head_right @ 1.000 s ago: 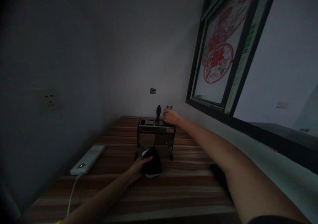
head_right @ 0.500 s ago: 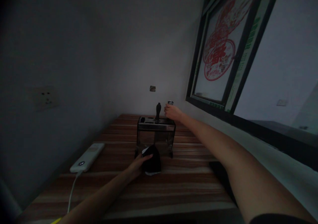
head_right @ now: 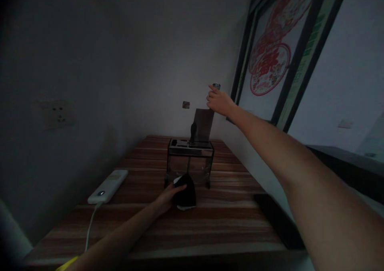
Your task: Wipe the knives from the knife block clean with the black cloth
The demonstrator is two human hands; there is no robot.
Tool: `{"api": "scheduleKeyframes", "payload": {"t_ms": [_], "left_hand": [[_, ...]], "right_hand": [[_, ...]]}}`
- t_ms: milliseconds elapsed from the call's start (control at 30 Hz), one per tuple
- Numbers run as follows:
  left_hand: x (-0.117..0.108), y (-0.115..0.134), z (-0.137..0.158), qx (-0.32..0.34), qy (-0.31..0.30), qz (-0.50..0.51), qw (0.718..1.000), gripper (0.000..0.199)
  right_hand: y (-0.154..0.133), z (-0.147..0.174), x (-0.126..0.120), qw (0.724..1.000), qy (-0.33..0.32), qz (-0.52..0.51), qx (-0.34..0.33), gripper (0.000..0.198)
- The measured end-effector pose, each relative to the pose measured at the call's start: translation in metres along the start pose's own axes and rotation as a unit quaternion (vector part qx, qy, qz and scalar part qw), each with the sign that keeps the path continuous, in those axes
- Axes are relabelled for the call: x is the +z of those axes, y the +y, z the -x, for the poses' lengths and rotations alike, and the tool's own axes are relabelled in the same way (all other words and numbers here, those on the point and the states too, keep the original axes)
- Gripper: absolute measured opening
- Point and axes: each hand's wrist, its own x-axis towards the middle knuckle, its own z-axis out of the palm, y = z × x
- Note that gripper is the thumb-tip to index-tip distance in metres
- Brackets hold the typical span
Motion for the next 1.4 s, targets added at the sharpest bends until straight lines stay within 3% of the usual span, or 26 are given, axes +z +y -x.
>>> {"api": "scheduleKeyframes", "payload": {"t_ms": [167, 333, 467, 533, 600, 667, 800, 900, 1033, 1100, 1300, 1400], "left_hand": [[0.000, -0.001, 0.001, 0.002, -0.020, -0.011, 1.000, 0.045], [-0.002, -0.002, 0.000, 0.006, -0.035, -0.025, 0.999, 0.046], [-0.002, -0.002, 0.000, 0.008, -0.026, -0.033, 0.999, 0.048], [-0.002, -0.002, 0.000, 0.004, -0.021, -0.039, 0.999, 0.048], [-0.002, -0.002, -0.001, -0.003, -0.013, -0.046, 0.999, 0.051], [-0.002, -0.002, -0.002, -0.009, -0.011, -0.046, 0.999, 0.053], [-0.004, -0.002, -0.001, -0.004, -0.017, -0.037, 0.999, 0.051], [-0.001, -0.001, 0.004, 0.011, -0.022, -0.073, 0.997, 0.046], [0.004, 0.001, 0.012, 0.042, -0.033, -0.146, 0.988, 0.048], [0.005, 0.001, 0.015, 0.048, -0.049, -0.183, 0.981, 0.051], [-0.001, 0.000, 0.021, 0.037, -0.161, -0.313, 0.935, 0.059], [0.000, 0.004, 0.025, 0.048, -0.125, -0.328, 0.935, 0.054]], "right_hand": [[0.035, 0.004, -0.044, 0.997, 0.043, 0.065, 0.027, 0.031], [0.055, 0.048, -0.081, 0.989, 0.098, 0.077, 0.081, 0.025], [0.044, 0.096, -0.089, 0.974, 0.127, 0.018, 0.189, 0.028], [0.020, 0.116, -0.085, 0.955, 0.125, -0.088, 0.255, 0.028], [-0.017, 0.130, -0.076, 0.905, 0.144, -0.201, 0.347, 0.028], [-0.064, 0.138, -0.064, 0.829, 0.159, -0.357, 0.400, 0.029], [-0.157, 0.141, -0.025, 0.634, 0.233, -0.605, 0.421, 0.035], [-0.211, 0.143, 0.015, 0.531, 0.224, -0.694, 0.432, 0.040], [-0.261, 0.148, 0.064, 0.413, 0.189, -0.790, 0.411, 0.043], [-0.278, 0.149, 0.078, 0.381, 0.169, -0.810, 0.413, 0.042], [-0.305, 0.148, 0.094, 0.345, 0.141, -0.805, 0.463, 0.042], [-0.310, 0.149, 0.099, 0.345, 0.123, -0.803, 0.469, 0.042]]}}
